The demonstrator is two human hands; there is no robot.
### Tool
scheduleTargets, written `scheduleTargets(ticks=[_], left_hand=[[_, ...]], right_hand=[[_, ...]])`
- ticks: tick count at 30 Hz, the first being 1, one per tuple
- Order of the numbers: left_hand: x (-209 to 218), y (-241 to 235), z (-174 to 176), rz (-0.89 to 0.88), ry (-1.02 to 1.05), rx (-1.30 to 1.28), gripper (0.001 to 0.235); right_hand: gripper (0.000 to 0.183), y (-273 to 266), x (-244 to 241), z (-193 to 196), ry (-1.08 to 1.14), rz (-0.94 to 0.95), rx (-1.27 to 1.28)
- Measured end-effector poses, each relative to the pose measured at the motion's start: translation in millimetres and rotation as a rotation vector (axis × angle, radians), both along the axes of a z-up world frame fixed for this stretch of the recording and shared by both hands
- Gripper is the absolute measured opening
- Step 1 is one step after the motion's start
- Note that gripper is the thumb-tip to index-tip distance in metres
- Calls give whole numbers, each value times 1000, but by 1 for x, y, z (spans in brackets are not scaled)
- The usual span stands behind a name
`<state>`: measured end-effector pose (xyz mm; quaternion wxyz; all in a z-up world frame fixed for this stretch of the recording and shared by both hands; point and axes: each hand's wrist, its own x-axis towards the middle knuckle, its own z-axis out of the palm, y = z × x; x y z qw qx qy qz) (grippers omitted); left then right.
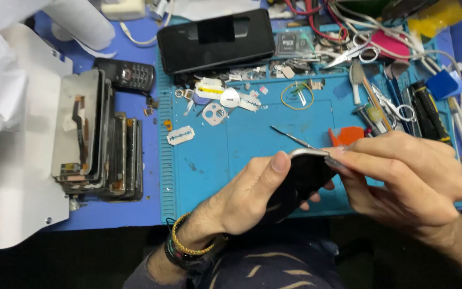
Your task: The recorder is remanufacturing a smartphone screen by prying it from the frame and using tools to remove components.
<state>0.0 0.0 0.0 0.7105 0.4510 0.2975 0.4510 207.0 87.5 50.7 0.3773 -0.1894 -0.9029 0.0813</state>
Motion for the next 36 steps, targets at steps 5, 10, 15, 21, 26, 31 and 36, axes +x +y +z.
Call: scheduleTargets(ticks=[5,10,15,21,26,31,36], left_hand=[[-1,0,0,-11,18,7,90],[-1,1,-1,-19,6,-23,89],[1,2,-2,-26,30,14,86],[10,0,-9,-16,98,83,79],[5,4,6,-4,175,90,77],[4,10,15,-22,255,62,81],[3,20,20,-76,325,-6,77]], right_hand=[[25,-2,3,-3,-36,-11,0],[27,-2,9,-10,-43,-29,19],[27,-1,4,-2,-56,23,-57],[27,1,-2,12,-75,97,-124],[25,-2,-7,21,-120,84,-158],[26,-3,-2,27,-169,28,-198],[27,-1,-2,29,-195,-29,-311]])
